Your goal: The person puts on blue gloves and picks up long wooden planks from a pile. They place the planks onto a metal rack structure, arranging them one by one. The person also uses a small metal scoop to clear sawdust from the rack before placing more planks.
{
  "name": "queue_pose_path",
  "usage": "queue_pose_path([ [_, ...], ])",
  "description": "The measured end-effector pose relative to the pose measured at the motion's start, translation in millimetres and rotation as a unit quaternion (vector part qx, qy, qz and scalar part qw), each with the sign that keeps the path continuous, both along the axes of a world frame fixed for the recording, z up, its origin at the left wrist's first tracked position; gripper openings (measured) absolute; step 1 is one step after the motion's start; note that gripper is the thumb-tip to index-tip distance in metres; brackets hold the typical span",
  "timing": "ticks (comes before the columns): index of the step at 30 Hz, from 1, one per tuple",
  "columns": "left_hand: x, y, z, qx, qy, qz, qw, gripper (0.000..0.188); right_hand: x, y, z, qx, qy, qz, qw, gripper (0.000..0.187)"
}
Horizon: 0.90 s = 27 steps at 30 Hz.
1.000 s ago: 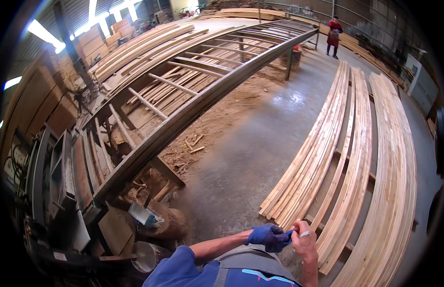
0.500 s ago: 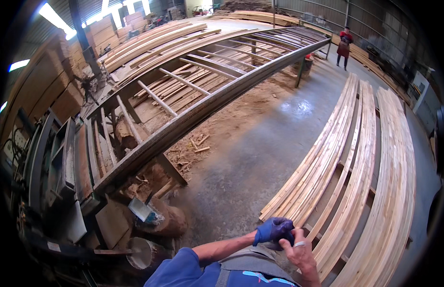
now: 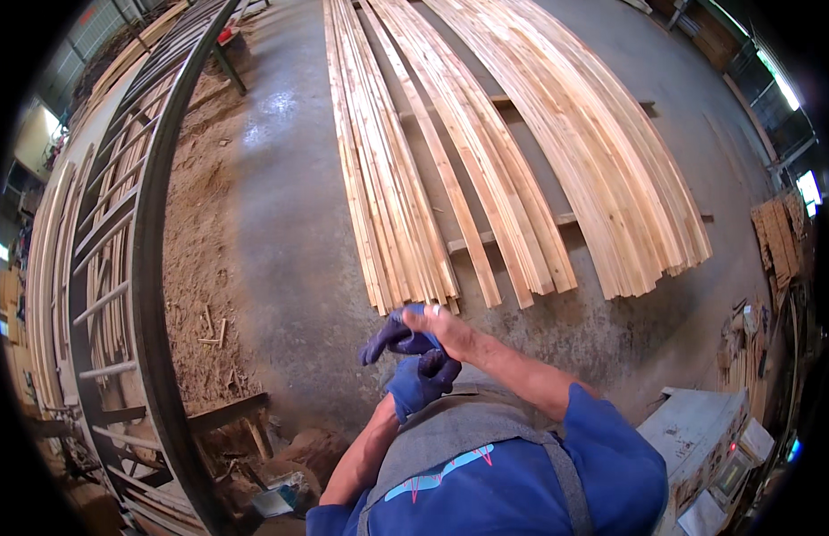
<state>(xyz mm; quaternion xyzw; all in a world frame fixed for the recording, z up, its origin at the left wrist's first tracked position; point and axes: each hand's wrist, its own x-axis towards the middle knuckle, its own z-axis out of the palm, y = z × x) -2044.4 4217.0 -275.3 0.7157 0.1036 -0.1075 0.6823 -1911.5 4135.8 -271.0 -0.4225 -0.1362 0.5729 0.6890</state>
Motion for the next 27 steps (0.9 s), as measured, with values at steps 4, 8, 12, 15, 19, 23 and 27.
queue_pose_path([
  [4,26,-13,21,-0.026,0.072,0.023,0.997,0.023,24,-22,0,-0.002,0.073,-0.095,0.993,0.044],
  [8,61,-9,18,-0.033,0.075,0.137,0.987,0.026,42,-87,-21,-0.021,0.033,-0.070,0.997,0.034],
  [12,100,-34,-13,0.159,-0.030,0.080,0.984,0.023,58,-113,-71,-0.181,-0.078,0.033,0.980,0.033],
  [15,127,-43,-7,0.275,-0.119,0.006,0.954,0.018,67,-119,-102,-0.160,-0.203,0.086,0.962,0.032],
  [19,149,-45,-27,0.241,-0.168,-0.103,0.950,0.021,73,-132,-223,-0.055,-0.063,0.180,0.980,0.040],
  [23,160,-23,-52,0.220,-0.187,-0.123,0.949,0.016,58,-87,-230,-0.088,0.148,0.103,0.980,0.048],
  [27,171,31,-85,0.192,-0.123,-0.113,0.967,0.014,90,8,-237,-0.211,-0.202,0.161,0.943,0.055],
])
